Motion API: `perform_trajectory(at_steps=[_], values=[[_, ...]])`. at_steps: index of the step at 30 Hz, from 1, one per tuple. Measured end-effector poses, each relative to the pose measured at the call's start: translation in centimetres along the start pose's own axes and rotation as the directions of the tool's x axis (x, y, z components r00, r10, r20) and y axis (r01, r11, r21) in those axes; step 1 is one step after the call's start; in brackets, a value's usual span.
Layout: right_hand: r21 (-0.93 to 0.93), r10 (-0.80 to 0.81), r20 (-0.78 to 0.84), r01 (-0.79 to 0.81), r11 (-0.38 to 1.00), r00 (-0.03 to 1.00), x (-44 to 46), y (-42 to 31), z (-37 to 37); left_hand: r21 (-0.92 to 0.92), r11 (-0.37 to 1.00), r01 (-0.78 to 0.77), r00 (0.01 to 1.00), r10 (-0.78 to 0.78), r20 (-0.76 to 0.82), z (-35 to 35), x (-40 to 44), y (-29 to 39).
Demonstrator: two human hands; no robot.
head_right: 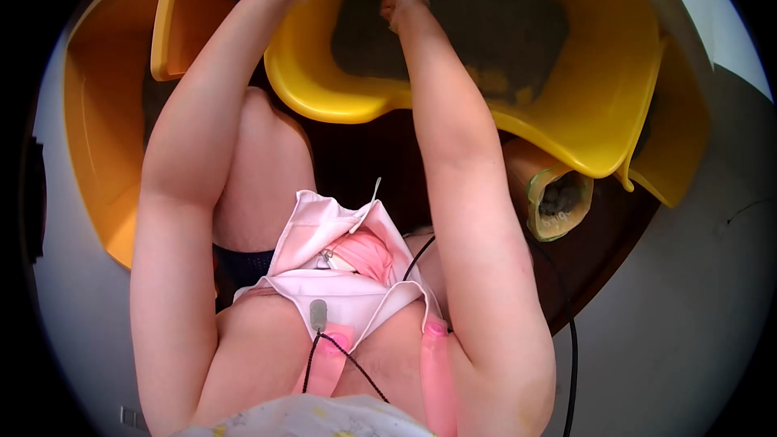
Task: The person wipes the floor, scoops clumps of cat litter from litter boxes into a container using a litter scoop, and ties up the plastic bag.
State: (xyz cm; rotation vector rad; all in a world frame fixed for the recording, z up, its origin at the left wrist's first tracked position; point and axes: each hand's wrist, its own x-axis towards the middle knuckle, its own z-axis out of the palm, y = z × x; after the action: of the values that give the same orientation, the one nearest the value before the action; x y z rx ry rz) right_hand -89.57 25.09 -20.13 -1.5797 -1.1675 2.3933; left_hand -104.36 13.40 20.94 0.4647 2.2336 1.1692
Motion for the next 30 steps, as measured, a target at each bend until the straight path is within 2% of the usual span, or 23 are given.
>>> perform_trajectory(at_steps=[1, 2, 4, 6, 7, 8, 9, 11, 12, 14, 16, 17, 19, 21, 22, 23, 24, 26, 27, 28, 30], values=[[-0.139, -0.054, 0.114, 0.070, 0.988, 0.992, 0.0, -0.6, -0.1, -0.020, 1.000, 0.015, 1.000, -0.016, -0.001, 0.0, -0.3, -0.1], [0.027, -0.001, -0.033, 0.002, 1.000, 0.999, 0.0, -0.8, -0.2, -0.008, 1.000, 0.004, 1.000, -0.005, -0.018, 0.3, -0.2, -0.6], [0.371, 0.138, -0.307, -0.015, 0.928, 0.942, -2.0, -2.2, 0.7, -0.004, 1.000, -0.015, 0.998, 0.015, -0.064, 1.4, 1.0, -1.4], [0.357, 0.015, -0.371, 0.128, 0.925, 0.929, -3.7, -4.5, 2.3, -0.017, 0.999, -0.031, 0.999, 0.030, -0.038, 1.1, 1.7, -0.5], [0.361, -0.010, -0.409, 0.171, 0.917, 0.913, -5.6, -3.1, 2.4, -0.006, 1.000, -0.013, 1.000, 0.013, -0.003, 1.1, 0.9, -0.9], [0.141, -0.177, -0.433, 0.260, 0.955, 0.884, -6.9, -0.9, 0.7, -0.017, 1.000, 0.021, 1.000, -0.020, 0.016, 1.7, -0.2, -1.2], [-0.075, -0.355, -0.399, 0.356, 0.931, 0.846, -7.2, 0.5, 0.2, -0.020, 0.999, 0.035, 0.999, -0.034, 0.016, 1.8, -0.2, -1.1], [-0.240, -0.604, -0.278, 0.555, 0.796, 0.746, -7.2, -0.2, 0.4, -0.003, 0.999, 0.034, 0.999, -0.034, -0.003, 1.2, 1.2, -0.7], [-0.201, -0.664, -0.241, 0.633, 0.748, 0.708, -8.9, -0.3, -1.2, -0.043, 0.999, 0.033, 0.999, -0.034, -0.028, 1.5, 1.3, -0.7], [-0.145, -0.700, -0.252, 0.689, 0.710, 0.669, -13.5, 0.9, -0.6, -0.019, 0.999, 0.028, 1.000, -0.028, 0.003, 0.7, 0.4, -1.0], [-0.196, -0.719, -0.339, 0.702, 0.685, 0.607, -17.5, -1.1, -2.6, -0.005, 1.000, 0.011, 1.000, -0.011, -0.012, 2.2, 1.6, -1.4], [-0.241, -0.731, -0.375, 0.702, 0.670, 0.569, -18.8, -1.5, -4.0, -0.109, 0.991, 0.083, 0.996, -0.079, 0.049, 2.2, 0.2, -0.6], [-0.370, -0.766, -0.422, 0.680, 0.633, 0.484, -19.6, -1.5, -5.0, -0.265, 0.959, 0.096, 0.989, -0.061, 0.136, 2.2, 2.6, -2.2], [-0.447, -0.766, -0.471, 0.630, 0.634, 0.437, -20.7, -1.6, -6.3, -0.099, 0.968, 0.230, 0.972, -0.223, 0.072, 1.9, 4.1, -2.7], [-0.465, -0.752, -0.500, 0.600, 0.651, 0.429, -21.6, -2.1, -6.8, -0.216, 0.964, 0.153, 0.982, -0.123, 0.145, 2.3, 7.2, -4.6], [-0.480, -0.737, -0.529, 0.568, 0.669, 0.421, -22.4, -2.5, -7.2, -0.220, 0.967, 0.132, 0.979, -0.094, 0.179, 1.8, 8.8, -5.4], [-0.551, -0.778, -0.535, 0.562, 0.617, 0.331, -21.7, -2.1, -8.2, -0.228, 0.966, 0.122, 0.973, -0.071, 0.218, 1.7, 10.2, -6.0], [-0.517, -0.733, -0.585, 0.536, 0.667, 0.348, -23.8, -2.9, -8.6, -0.263, 0.956, 0.130, 0.938, -0.032, 0.346, 0.5, 10.5, -6.0], [-0.498, -0.709, -0.609, 0.524, 0.691, 0.356, -24.9, -3.2, -8.8, -0.257, 0.958, 0.125, 0.929, -0.022, 0.370, 0.1, 6.7, -3.9], [-0.489, -0.717, -0.579, 0.539, 0.686, 0.387, -25.3, -3.0, -8.8, -0.201, 0.980, 0.015, 0.971, 0.033, 0.235, 0.1, 7.9, -4.8], [-0.488, -0.749, -0.547, 0.584, 0.649, 0.375, -24.6, -2.4, -9.0, 0.114, 0.988, 0.104, 0.995, -0.104, -0.003, 0.4, 3.2, -1.2]])
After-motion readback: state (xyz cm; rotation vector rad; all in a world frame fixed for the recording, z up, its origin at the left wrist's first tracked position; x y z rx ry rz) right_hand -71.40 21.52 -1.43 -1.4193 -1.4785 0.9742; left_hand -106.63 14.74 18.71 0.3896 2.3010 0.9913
